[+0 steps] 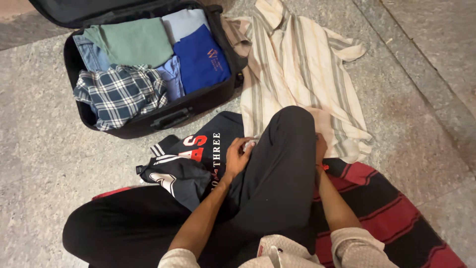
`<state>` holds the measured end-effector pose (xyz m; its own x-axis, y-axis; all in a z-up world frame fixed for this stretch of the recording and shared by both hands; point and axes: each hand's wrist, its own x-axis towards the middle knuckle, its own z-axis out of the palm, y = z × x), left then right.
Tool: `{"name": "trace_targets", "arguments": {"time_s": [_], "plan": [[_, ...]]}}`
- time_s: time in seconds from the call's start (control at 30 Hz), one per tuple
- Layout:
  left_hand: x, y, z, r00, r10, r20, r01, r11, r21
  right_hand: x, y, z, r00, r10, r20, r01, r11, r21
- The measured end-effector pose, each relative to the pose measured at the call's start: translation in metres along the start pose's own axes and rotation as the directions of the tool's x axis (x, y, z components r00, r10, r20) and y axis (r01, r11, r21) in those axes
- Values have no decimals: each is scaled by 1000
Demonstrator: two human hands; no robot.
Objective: The person sits on the floor and folds a striped shirt, then a blue pair of pants, placing them on the floor beside an open suitcase containing other folded clothes.
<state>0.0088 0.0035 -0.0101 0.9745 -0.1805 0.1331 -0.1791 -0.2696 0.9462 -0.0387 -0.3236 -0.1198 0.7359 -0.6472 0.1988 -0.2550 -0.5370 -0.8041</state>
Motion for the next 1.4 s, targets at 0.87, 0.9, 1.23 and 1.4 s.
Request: {"name": "trace_targets", "arguments": {"time_s": [0.87,0.9,1.23,1.4], "plan": [[132,-27,-243,973,31,228,-220,406,887,85,-341,157,616,144,774,-553,779,295],[128,-25,-245,972,30,232,-224,402,888,72,-345,178,670,145,728,-544,764,348],[89,-19,-283,968,-12,249,-222,418,881,20,-322,199,734,3,679,-403,807,433],[114,-20,-284,982,-67,176,-135,397,908,37,-342,217,693,144,706,-516,784,346]]}}
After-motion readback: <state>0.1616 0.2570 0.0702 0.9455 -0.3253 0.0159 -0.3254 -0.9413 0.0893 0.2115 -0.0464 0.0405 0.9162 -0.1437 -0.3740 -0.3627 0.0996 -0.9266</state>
